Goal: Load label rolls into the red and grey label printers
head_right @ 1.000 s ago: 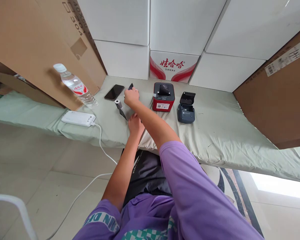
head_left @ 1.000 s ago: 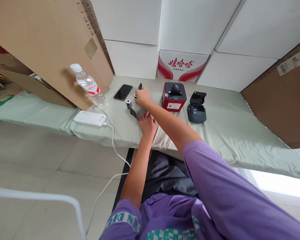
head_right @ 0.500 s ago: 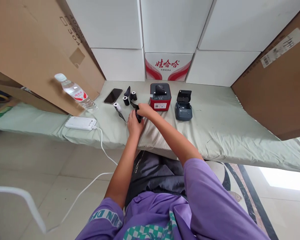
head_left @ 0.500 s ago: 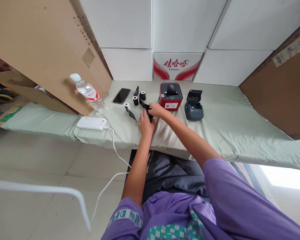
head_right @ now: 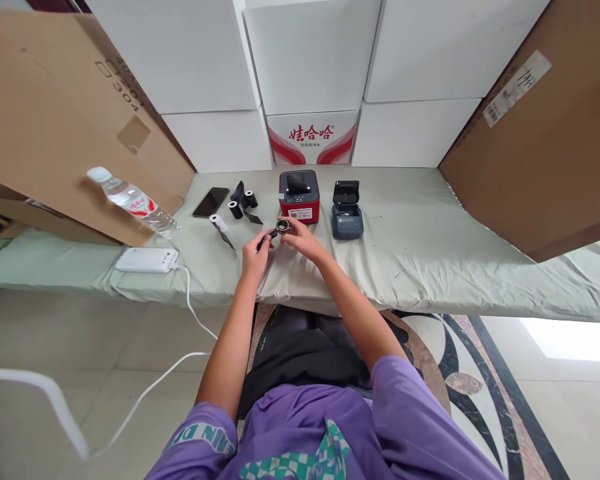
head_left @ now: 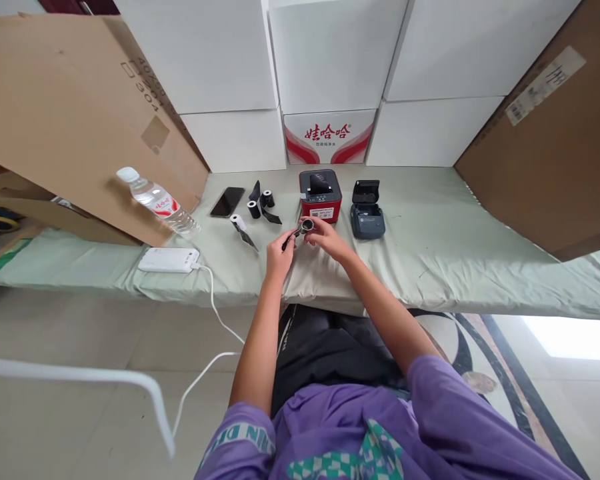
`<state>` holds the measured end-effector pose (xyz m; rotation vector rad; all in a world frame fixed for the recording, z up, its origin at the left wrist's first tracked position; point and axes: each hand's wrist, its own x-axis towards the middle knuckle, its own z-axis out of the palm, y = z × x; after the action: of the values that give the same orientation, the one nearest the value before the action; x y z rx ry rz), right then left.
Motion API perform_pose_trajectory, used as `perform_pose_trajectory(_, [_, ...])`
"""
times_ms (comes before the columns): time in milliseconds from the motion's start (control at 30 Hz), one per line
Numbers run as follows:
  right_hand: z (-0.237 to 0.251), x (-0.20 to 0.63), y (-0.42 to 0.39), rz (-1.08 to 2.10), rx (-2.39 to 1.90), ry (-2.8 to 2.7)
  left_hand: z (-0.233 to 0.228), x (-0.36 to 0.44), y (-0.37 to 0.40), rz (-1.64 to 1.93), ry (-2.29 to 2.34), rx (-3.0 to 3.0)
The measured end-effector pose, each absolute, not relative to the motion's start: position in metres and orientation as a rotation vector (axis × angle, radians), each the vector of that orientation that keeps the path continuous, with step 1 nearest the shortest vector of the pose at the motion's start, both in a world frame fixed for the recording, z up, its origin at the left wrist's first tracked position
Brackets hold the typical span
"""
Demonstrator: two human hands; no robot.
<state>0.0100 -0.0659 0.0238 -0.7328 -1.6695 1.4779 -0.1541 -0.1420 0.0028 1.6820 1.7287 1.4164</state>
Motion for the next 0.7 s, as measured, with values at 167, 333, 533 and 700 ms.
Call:
perform_pose_trajectory(167, [0.009, 0.019, -0.073, 1.035, -0.872, -1.750, -0.004, -0.156, -0.142, 1.393, 1.476, 1.577])
perform_pose_trajectory(333, [0.010, 0.027, -0.076, 1.002, -0.834, -1.713, -0.010, -0.156, -0.139, 1.376, 1.343, 1.412])
perform_pose_trajectory(533, [0.004, 0.025, -0.071, 1.156, -0.694, -1.532, -0.008, -0.155, -0.140, 1.323, 1.392, 1.495])
perform_pose_trajectory(700, [0.003, 0.023, -0.072, 1.266, -0.642, -1.447, -0.001, -0.155, -0.144, 1.294, 1.447, 1.606])
